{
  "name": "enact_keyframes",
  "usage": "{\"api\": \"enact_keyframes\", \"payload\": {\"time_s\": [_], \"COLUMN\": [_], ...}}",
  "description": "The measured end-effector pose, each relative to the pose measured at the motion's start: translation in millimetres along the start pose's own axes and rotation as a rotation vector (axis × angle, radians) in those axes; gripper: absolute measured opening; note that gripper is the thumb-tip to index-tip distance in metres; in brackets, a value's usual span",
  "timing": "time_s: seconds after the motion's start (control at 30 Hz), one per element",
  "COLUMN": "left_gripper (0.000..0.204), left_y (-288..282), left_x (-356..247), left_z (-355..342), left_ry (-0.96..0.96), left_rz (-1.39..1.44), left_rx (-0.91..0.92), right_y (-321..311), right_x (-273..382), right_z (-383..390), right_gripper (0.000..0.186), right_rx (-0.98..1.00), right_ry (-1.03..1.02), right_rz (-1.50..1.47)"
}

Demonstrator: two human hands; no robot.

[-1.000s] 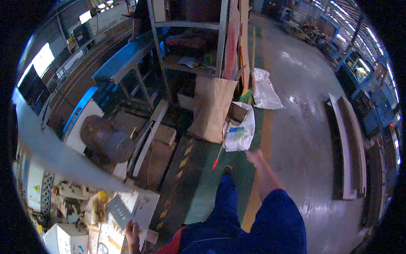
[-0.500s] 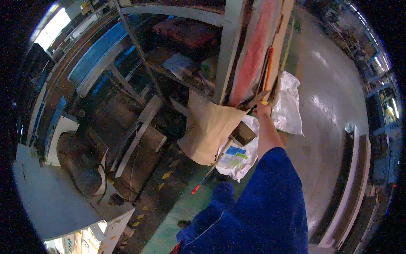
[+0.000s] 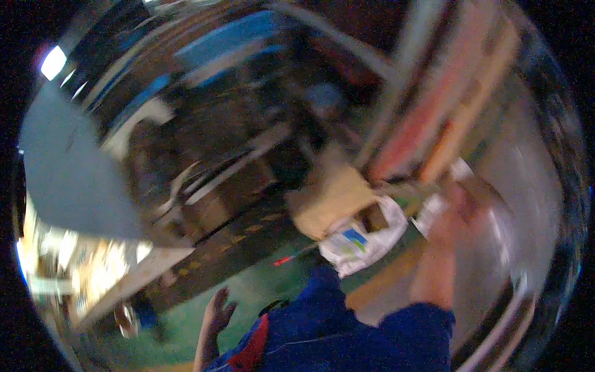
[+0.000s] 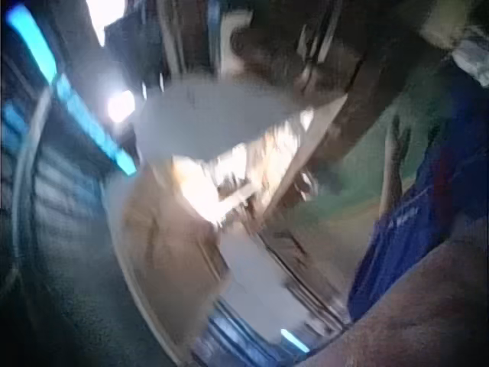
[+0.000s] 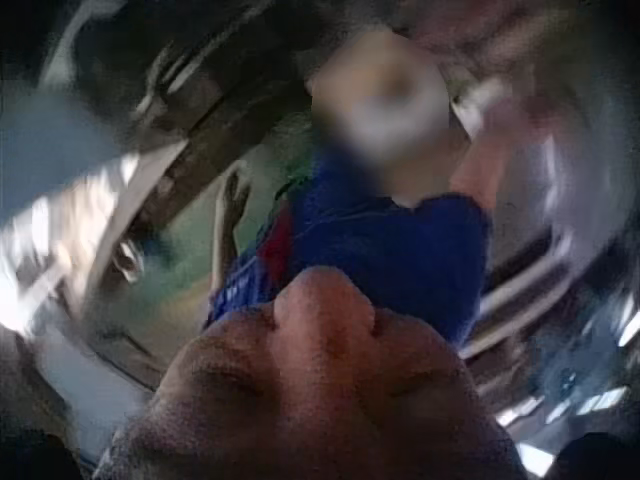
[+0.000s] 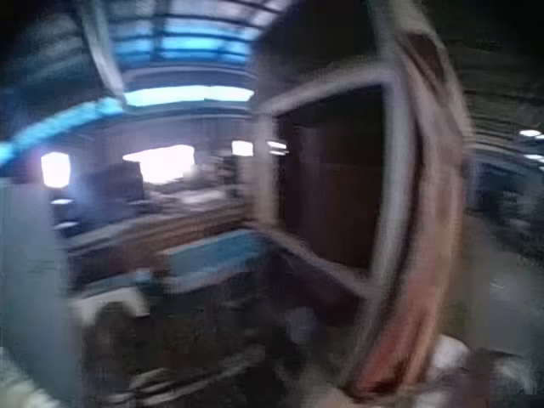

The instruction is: The person operates a woodworking machine, feeding wooden strips into rollers and adjusting components. They handle multiple wooden pieces, aligning them with the machine and making adjustments to the internal mechanisms.

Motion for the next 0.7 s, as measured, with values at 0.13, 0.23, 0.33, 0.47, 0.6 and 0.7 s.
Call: {"api": "enact_keyframes", "payload": {"time_s": [0.13,0.23,0.33,0.47,0.6,0.7], "left_gripper": [0.078,0.091,0.110,0.102,0.070,0.047], "left_y": [-35,-55,-112,-165,-214,-263], "left_x": [-100,-76,-14,85,209,275], "left_z": [35,79,164,244,296,334], "left_ry": [0.508,0.772,0.730,0.644,0.385,0.169], "left_rz": [0.079,0.097,0.083,0.088,0.048,0.173], "left_rx": [-0.001,-0.155,-0.426,-0.791,-1.092,-1.090], "right_y": [8,57,124,196,287,374], "right_x": [138,241,348,492,580,617], "right_z": [46,90,136,180,259,365], "right_gripper": [0.008,0.010,0.013,0.018,0.023,0.023], "right_rx": [0.196,0.419,0.694,1.016,1.169,1.084], "right_ry": [0.071,0.109,0.149,0.279,0.487,0.537], "right_rz": [-0.450,-0.851,-1.266,-1.786,-2.010,-1.920]}}
Point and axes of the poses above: each hand's wrist, its own z-axis away from the middle knuckle, its own y-axis out of the palm, x = y × z, the point moved 3 cm from there along -z, towards the middle knuckle, and after that the axes turned 4 degrees about z, right-handed, at the moved point
